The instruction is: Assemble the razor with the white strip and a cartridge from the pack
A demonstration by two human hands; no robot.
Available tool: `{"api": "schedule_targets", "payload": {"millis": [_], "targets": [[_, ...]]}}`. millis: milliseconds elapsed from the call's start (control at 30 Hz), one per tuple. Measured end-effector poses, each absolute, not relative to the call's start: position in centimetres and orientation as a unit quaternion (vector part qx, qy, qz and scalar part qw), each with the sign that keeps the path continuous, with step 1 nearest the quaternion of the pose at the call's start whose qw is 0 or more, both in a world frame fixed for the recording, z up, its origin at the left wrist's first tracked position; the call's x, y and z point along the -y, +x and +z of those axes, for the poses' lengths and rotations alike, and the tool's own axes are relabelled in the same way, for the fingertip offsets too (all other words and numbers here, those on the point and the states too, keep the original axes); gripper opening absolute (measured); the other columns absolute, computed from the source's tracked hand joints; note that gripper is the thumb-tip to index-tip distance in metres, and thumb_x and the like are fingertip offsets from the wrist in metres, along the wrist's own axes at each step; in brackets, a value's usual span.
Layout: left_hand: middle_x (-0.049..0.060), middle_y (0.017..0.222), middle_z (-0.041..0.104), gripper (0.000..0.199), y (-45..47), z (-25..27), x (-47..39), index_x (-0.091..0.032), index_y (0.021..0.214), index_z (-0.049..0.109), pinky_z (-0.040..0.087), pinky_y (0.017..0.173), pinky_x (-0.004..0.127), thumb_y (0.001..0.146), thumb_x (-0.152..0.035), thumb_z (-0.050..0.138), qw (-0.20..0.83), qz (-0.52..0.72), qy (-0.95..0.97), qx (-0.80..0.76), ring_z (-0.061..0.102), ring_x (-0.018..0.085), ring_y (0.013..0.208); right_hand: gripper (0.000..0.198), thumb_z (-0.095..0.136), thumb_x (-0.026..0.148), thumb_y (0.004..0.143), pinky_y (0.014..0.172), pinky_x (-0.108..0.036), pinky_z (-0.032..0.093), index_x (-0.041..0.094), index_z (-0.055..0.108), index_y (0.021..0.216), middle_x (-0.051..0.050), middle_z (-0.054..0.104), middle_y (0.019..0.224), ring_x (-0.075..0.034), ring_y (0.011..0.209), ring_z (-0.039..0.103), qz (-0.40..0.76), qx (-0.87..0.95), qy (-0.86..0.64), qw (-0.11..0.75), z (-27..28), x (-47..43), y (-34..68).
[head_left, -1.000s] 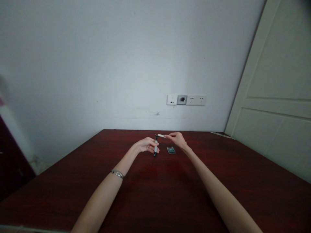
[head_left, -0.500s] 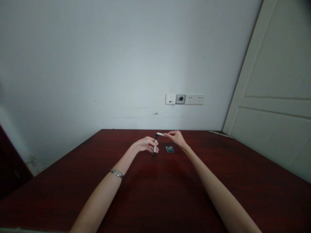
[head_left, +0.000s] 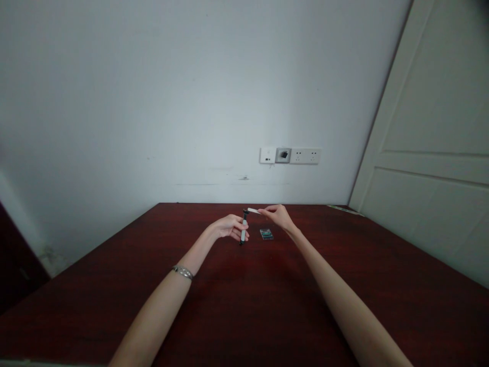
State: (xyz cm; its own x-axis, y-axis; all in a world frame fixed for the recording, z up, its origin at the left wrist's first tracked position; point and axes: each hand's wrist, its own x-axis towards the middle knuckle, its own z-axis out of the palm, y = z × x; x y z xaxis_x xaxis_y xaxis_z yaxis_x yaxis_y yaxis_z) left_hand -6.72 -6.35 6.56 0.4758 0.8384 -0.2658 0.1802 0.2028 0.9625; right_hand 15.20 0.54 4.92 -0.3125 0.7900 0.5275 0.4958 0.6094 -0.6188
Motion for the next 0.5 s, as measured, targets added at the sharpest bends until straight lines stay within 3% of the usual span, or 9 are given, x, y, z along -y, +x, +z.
{"api": "schedule_targets", "payload": {"millis": [500], "targets": [[0.011, 0.073, 0.068, 0.036, -6.6, 6.2, 6.1, -0.013, 0.076, 0.050, 0.052, 0.065, 0.036, 0.057, -0.026, 0.077, 0.622, 0.286, 0.582, -0.438, 0.067, 0.023, 0.068, 0.051, 0.054, 0.060, 0.068, 0.045, -0.021, 0.030, 0.012, 0.067, 0.059, -0.002, 0.056, 0.048, -0.010, 0.047, 0.044, 0.215, 0.774, -0.405, 0.437, 5.0, -0.7, 16.2]]}}
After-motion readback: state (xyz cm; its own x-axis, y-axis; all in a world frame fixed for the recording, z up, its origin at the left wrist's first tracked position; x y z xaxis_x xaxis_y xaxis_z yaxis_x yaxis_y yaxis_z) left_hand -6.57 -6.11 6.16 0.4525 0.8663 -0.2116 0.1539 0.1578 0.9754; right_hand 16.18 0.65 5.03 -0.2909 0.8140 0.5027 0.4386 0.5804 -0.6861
